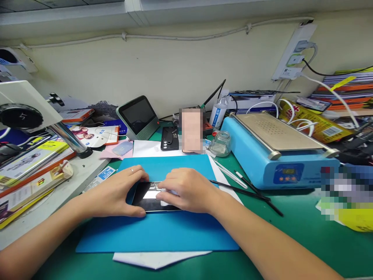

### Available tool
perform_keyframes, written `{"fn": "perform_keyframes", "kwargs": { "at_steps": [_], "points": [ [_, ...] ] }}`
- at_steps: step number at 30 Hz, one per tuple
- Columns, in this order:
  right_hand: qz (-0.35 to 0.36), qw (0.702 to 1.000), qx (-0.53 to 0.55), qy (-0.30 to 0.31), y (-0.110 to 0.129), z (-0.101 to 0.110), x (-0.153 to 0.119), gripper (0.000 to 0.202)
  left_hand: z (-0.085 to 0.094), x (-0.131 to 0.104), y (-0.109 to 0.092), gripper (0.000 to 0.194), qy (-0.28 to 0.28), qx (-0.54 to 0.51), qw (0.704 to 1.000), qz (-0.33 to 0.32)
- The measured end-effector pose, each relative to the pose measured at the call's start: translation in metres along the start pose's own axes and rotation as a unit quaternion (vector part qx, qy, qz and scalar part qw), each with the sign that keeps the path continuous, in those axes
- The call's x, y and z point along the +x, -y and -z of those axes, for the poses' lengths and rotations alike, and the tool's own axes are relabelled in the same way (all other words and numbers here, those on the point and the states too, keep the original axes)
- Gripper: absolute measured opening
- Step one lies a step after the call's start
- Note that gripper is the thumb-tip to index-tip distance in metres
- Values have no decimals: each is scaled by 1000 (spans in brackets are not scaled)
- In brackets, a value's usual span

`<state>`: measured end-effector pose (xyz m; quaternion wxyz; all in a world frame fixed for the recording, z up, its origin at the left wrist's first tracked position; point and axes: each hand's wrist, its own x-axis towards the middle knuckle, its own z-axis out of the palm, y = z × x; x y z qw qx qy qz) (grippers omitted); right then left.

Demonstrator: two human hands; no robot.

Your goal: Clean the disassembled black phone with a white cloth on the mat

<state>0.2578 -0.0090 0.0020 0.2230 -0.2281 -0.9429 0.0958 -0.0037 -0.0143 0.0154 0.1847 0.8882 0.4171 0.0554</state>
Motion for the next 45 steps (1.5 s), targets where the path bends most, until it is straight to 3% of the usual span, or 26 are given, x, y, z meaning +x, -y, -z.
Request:
{"fn": "perform_keyframes", "kwargs": {
  "at_steps": [19, 45],
  "points": [
    [4, 1000, -11, -1, 0, -2, -1, 27, 2, -2, -7, 53, 5, 3, 998, 59],
    [26, 999, 7, 33, 5, -2, 0, 25, 5, -3, -9, 55, 14, -24, 999, 46]
  ]
}}
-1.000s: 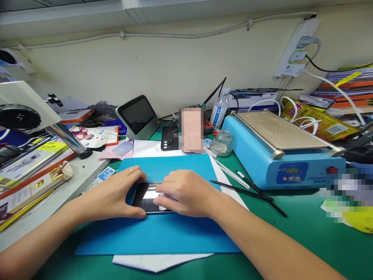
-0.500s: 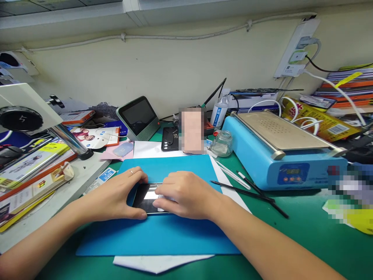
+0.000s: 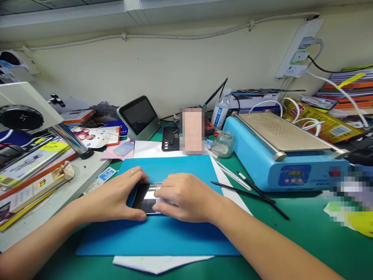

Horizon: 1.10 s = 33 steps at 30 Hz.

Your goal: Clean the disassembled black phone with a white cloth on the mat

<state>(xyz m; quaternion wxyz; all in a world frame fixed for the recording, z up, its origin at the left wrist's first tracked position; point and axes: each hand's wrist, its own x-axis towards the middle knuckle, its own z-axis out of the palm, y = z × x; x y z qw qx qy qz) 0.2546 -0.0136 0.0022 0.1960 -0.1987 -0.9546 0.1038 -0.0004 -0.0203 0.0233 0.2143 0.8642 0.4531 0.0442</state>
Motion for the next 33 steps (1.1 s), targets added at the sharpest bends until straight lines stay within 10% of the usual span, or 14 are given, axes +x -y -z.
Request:
{"fn": "perform_keyframes", "kwargs": {
  "at_steps": [33],
  "points": [
    [-11, 997, 78, 7, -5, 0, 1, 36, -3, 3, 9, 58, -14, 23, 998, -59]
  ]
}}
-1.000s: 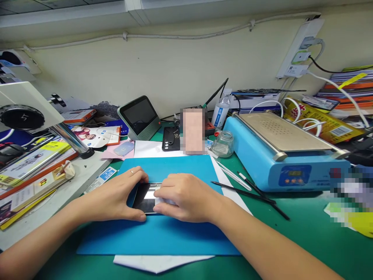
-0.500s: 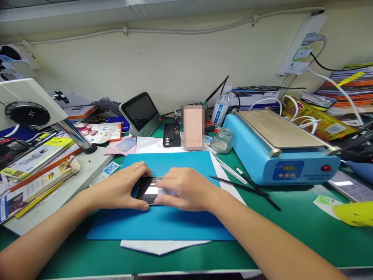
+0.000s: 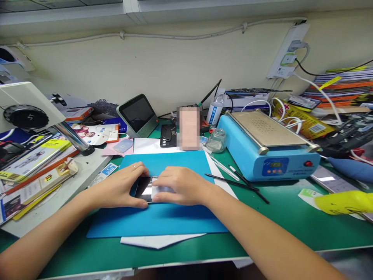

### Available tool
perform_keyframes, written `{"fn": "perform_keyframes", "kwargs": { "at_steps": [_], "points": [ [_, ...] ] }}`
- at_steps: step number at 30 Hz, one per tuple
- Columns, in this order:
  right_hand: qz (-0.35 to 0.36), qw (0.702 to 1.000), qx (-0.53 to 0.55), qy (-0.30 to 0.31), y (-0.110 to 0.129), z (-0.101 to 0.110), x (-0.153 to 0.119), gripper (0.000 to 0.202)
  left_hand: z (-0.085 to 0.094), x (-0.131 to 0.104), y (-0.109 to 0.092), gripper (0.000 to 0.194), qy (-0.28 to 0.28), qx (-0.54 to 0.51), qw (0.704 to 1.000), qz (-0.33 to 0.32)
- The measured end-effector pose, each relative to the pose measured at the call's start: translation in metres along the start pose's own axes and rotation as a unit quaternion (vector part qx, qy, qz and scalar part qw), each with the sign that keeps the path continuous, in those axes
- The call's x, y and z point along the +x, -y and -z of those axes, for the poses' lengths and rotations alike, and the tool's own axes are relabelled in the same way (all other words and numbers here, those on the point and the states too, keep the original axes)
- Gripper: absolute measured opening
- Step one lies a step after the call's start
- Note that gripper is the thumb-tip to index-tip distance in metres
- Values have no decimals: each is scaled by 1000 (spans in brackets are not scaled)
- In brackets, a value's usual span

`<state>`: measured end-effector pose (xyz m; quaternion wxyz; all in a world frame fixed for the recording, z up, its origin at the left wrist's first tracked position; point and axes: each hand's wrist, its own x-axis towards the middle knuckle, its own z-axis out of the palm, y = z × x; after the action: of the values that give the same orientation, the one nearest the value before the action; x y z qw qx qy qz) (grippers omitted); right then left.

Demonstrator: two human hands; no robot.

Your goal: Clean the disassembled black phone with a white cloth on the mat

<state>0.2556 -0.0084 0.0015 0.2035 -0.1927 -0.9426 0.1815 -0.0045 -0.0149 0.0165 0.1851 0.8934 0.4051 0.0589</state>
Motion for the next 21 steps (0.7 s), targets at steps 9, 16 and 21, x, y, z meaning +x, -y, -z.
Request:
{"fn": "perform_keyframes", "kwargs": {
  "at_steps": [9, 16, 21],
  "points": [
    [6, 1000, 6, 2, 1, 0, 1, 38, 1, 0, 0, 57, 5, -6, 1000, -1],
    [-6, 1000, -6, 5, 2, -1, 3, 38, 1, 0, 1, 57, 3, -5, 1000, -4],
    [-15, 1000, -1, -9, 0, 1, 1, 38, -2, 0, 2, 59, -2, -1, 1000, -4]
  ]
}}
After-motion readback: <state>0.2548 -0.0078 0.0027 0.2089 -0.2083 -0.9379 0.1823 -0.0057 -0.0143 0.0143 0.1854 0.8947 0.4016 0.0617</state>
